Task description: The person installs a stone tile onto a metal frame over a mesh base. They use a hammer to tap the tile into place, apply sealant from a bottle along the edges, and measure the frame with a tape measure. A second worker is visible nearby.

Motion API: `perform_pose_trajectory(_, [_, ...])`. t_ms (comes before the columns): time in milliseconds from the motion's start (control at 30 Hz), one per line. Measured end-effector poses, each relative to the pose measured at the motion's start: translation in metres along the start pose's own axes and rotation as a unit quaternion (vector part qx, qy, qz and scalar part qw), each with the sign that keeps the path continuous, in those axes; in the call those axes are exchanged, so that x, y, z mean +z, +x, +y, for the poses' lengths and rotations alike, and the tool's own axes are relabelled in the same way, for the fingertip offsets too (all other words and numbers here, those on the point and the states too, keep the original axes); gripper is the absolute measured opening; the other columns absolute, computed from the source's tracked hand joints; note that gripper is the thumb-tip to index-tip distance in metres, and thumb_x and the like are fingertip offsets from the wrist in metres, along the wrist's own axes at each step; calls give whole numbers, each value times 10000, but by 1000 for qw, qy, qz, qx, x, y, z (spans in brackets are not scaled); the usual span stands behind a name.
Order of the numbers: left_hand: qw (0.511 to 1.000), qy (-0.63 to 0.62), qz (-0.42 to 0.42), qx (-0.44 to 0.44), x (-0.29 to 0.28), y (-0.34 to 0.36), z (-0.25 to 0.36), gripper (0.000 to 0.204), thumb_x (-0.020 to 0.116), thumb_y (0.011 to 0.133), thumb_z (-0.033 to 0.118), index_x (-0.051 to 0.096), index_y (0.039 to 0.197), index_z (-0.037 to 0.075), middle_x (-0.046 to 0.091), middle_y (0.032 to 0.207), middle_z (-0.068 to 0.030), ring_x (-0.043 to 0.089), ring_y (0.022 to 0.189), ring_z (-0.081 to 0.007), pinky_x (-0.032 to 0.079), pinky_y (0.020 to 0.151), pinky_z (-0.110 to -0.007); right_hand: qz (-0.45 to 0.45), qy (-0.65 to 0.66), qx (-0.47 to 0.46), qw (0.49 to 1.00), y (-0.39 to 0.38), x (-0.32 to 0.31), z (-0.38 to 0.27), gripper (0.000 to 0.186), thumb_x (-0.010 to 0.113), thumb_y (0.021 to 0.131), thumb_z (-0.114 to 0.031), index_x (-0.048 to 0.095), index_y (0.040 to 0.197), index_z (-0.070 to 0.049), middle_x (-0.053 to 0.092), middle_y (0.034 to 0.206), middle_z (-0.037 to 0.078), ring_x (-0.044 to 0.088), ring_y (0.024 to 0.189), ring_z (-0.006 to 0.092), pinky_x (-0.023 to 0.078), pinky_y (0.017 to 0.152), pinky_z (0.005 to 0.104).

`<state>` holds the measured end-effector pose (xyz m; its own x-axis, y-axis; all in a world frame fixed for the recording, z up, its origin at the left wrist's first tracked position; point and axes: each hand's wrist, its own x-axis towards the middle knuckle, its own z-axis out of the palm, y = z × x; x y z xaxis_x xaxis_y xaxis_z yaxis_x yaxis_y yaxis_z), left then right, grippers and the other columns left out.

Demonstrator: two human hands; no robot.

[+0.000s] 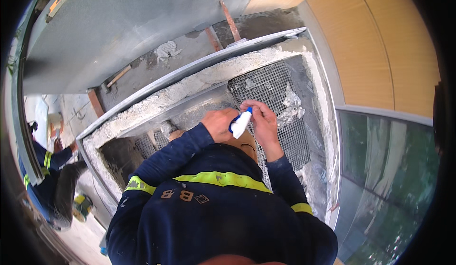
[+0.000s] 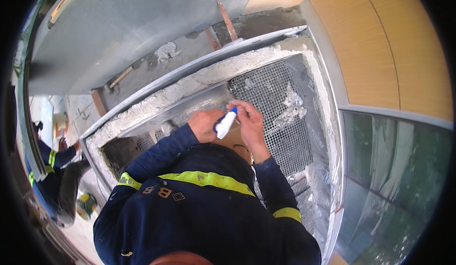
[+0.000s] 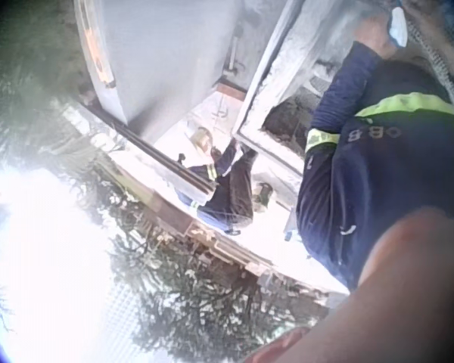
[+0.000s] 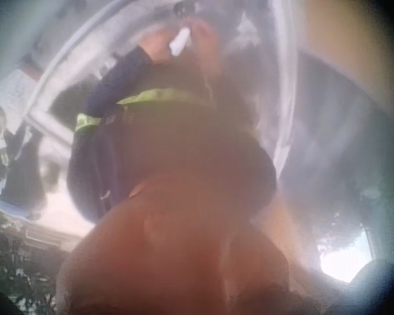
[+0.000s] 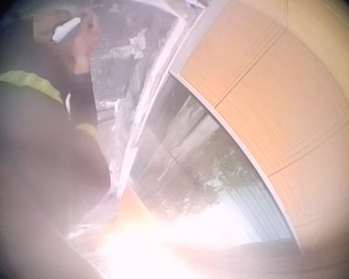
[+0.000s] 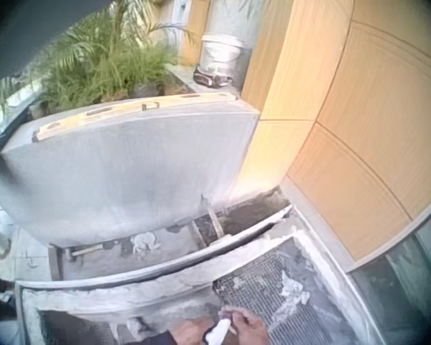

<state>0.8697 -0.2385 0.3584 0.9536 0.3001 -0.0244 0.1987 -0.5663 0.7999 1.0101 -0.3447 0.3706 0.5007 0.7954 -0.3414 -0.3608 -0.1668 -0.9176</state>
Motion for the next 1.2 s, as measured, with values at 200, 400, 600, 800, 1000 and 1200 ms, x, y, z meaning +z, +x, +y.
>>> perform_pose_trajectory(200, [999,27,-24,-15,45,69,38,396,637,623,165,506,979,53,549,870,-123,580,757,-319,474,620,-421,-20,39,37,998,23,-89,-26,219,390,909,-35,514,1066,54,568,1031,153,570,970,225,465,862,313])
perform_pose_trajectory(400, [1000,16,2,-14,70,99,30,351,649,596,173,514,898,54,547,791,-101,589,733,-293,475,616,-401,-36,46,80,995,50,-116,-26,215,374,902,-10,505,1057,62,550,1056,175,565,980,262,464,873,358])
perform_pose_trajectory(600, [999,-48,22,-6,96,111,-25,402,658,575,165,494,925,52,537,852,-104,580,697,-298,464,619,-402,25,27,110,993,73,-114,-2,193,395,894,-2,517,1033,54,555,1031,159,571,950,258,470,856,364])
perform_pose_trajectory(800, [995,-100,0,6,99,122,-61,430,644,621,194,476,989,48,519,935,-110,567,787,-301,449,669,-394,54,-54,111,991,101,-95,4,181,429,884,-1,525,1026,59,564,1011,158,577,921,226,476,820,328])
perform_pose_trajectory(1000, [986,-126,105,24,96,156,-106,452,639,628,208,474,1013,40,507,1028,-125,548,830,-313,438,701,-388,25,8,125,992,166,-90,10,145,471,841,60,544,966,59,583,942,140,593,860,227,483,774,318])
perform_pose_trajectory(1200, [985,-125,112,-32,125,216,-157,513,663,587,185,472,1041,43,504,1055,-124,540,875,-276,428,695,-386,-1,-31,121,992,239,-130,45,133,478,864,12,546,975,38,585,940,137,585,860,216,472,770,313])
